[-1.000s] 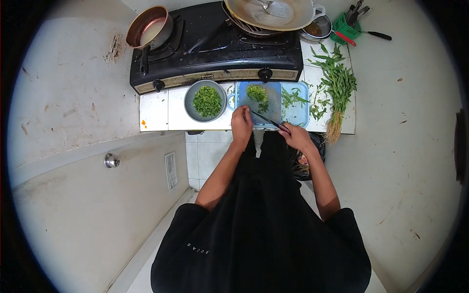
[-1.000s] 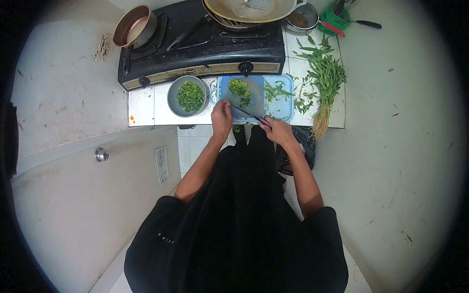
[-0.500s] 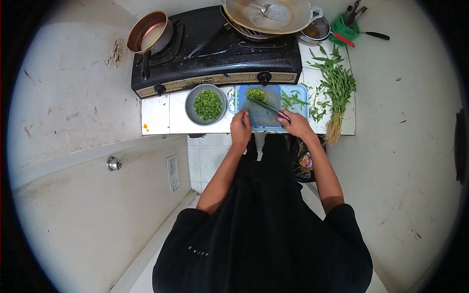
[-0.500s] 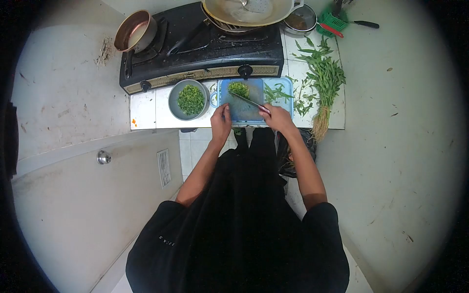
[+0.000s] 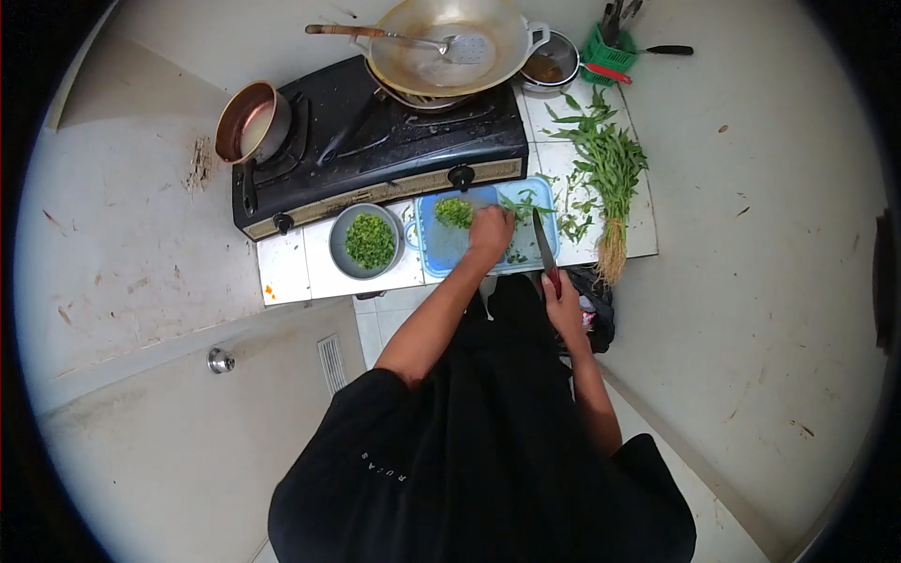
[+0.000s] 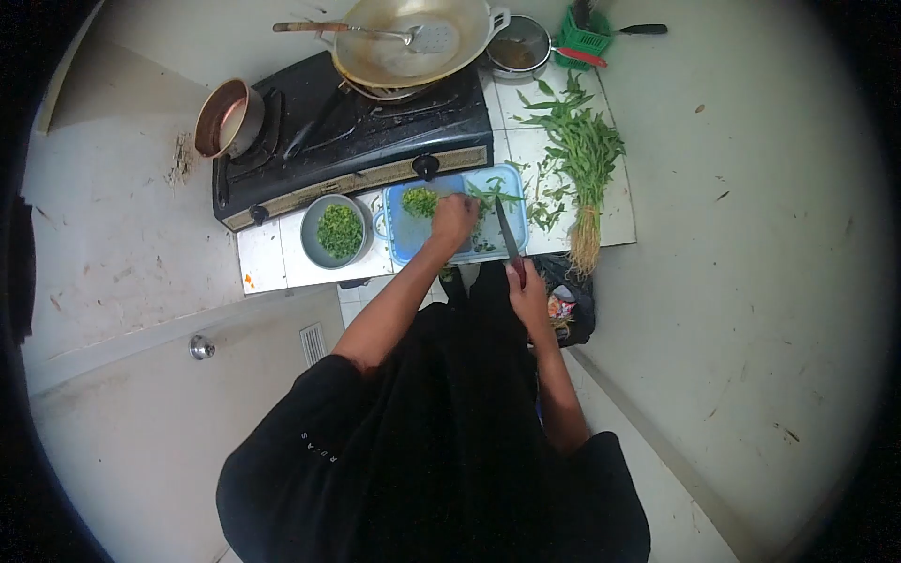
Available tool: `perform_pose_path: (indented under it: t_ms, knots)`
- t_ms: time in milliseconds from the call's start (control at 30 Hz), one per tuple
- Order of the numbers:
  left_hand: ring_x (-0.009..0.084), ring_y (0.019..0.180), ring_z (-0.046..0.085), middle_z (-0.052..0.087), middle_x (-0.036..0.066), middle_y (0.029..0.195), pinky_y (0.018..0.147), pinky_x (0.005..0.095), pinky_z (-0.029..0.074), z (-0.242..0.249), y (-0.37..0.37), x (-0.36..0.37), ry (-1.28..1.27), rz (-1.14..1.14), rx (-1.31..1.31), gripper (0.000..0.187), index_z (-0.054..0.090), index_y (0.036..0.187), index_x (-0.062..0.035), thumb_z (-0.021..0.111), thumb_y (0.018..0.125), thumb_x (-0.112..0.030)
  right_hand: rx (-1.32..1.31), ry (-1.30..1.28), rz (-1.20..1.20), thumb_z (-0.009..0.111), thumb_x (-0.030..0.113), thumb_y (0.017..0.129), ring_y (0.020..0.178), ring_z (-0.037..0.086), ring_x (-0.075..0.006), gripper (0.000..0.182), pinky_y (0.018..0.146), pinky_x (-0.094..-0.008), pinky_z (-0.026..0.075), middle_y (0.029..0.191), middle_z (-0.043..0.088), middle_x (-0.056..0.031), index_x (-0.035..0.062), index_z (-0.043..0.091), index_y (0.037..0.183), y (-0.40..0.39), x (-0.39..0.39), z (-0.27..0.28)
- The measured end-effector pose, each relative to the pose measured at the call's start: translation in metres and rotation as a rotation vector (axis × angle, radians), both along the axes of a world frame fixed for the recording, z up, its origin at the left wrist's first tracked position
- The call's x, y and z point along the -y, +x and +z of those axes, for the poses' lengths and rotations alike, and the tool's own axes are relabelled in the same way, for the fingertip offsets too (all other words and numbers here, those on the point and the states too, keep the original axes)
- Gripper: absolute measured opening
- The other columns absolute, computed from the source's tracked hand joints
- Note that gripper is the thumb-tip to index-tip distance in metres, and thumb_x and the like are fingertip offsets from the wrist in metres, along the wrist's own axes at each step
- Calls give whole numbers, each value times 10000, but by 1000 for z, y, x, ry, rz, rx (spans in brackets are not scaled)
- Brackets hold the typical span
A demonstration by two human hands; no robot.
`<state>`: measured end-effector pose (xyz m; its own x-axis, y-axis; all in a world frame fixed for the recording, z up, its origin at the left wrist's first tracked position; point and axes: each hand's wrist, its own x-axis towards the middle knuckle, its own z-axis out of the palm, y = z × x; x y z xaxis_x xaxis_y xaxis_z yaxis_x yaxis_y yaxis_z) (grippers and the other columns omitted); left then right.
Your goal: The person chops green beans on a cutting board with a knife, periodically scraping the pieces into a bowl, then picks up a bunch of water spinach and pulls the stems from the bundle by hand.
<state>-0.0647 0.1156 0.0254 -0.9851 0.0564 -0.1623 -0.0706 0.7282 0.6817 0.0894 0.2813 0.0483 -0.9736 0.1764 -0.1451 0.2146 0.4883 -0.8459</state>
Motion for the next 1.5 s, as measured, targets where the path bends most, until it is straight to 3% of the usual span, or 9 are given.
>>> perform_pose_path:
  t_ms: [233, 433, 633, 867, 967, 1133, 1267, 1367, 1500]
  knots:
    - [335, 899, 720, 716, 191, 976, 781, 437, 590, -25, -24, -43, -356, 50, 126, 231, 707, 954, -55, 556, 926, -226, -16, 2, -55, 574, 294, 989, 781, 647, -431, 271, 669, -448, 486, 810, 636, -229, 26, 566, 1029, 4, -14, 3]
    - [413, 902, 700, 704, 246, 980, 793, 484, 573, -19, -24, -29, -252, 12, 139, 239, 708, 950, -7, 542, 903, -172, 19, -13, -54, 579, 301, 987, 784, 648, -446, 285, 664, -457, 490, 810, 638, -247, 21, 558, 1040, -4, -28, 5]
    - [392, 864, 700, 707, 238, 893, 785, 470, 559, -19, -31, -2, -48, 84, 46, 201, 727, 871, -22, 616, 849, -188, -54, 18, -6, 579, 312, 986, 767, 635, -464, 295, 653, -474, 486, 789, 634, -251, 25, 557, 1047, -19, -35, 11]
    - [379, 847, 705, 711, 223, 874, 765, 438, 555, -20, -40, 3, -4, 53, 61, 150, 722, 896, -19, 674, 830, -145, 12, 0, 39, 571, 325, 990, 812, 637, -470, 317, 678, -475, 489, 833, 640, -260, 24, 549, 1083, -28, -35, 22]
    - [416, 895, 684, 703, 234, 920, 806, 497, 550, -17, -44, -8, 87, -42, 66, 181, 731, 949, -78, 619, 865, -193, -9, -8, 39, 574, 322, 989, 835, 640, -474, 319, 686, -475, 493, 843, 643, -267, 17, 551, 1078, -28, -34, 23]
    - [393, 939, 678, 705, 204, 986, 836, 487, 542, -14, -55, -29, -124, -306, 10, 158, 712, 932, -72, 601, 883, -174, 14, -12, 26, 593, 315, 978, 867, 634, -485, 310, 703, -480, 498, 855, 644, -271, 14, 561, 1047, -22, -38, 14]
    - [402, 1047, 623, 648, 226, 1086, 870, 499, 531, -39, -52, -32, -174, -341, -83, 267, 656, 1071, -33, 617, 878, -213, -39, -37, 0, 601, 317, 973, 881, 632, -481, 308, 701, -483, 494, 863, 644, -266, 18, 562, 1039, -16, -42, 17]
    - [382, 1112, 570, 590, 219, 1148, 898, 481, 520, -18, -39, -36, -227, -302, -128, 416, 599, 1138, -5, 698, 833, -270, -25, -21, -19, 591, 340, 977, 891, 631, -482, 330, 712, -487, 496, 876, 651, -262, 23, 561, 1063, -12, -45, 15]
    - [364, 1111, 568, 579, 201, 1154, 924, 475, 486, -18, -37, -44, -359, -298, -93, 523, 590, 1129, 1, 780, 764, -321, 38, -21, -31, 587, 366, 978, 912, 641, -477, 360, 735, -496, 501, 904, 665, -259, 32, 569, 1113, -8, -50, 5]
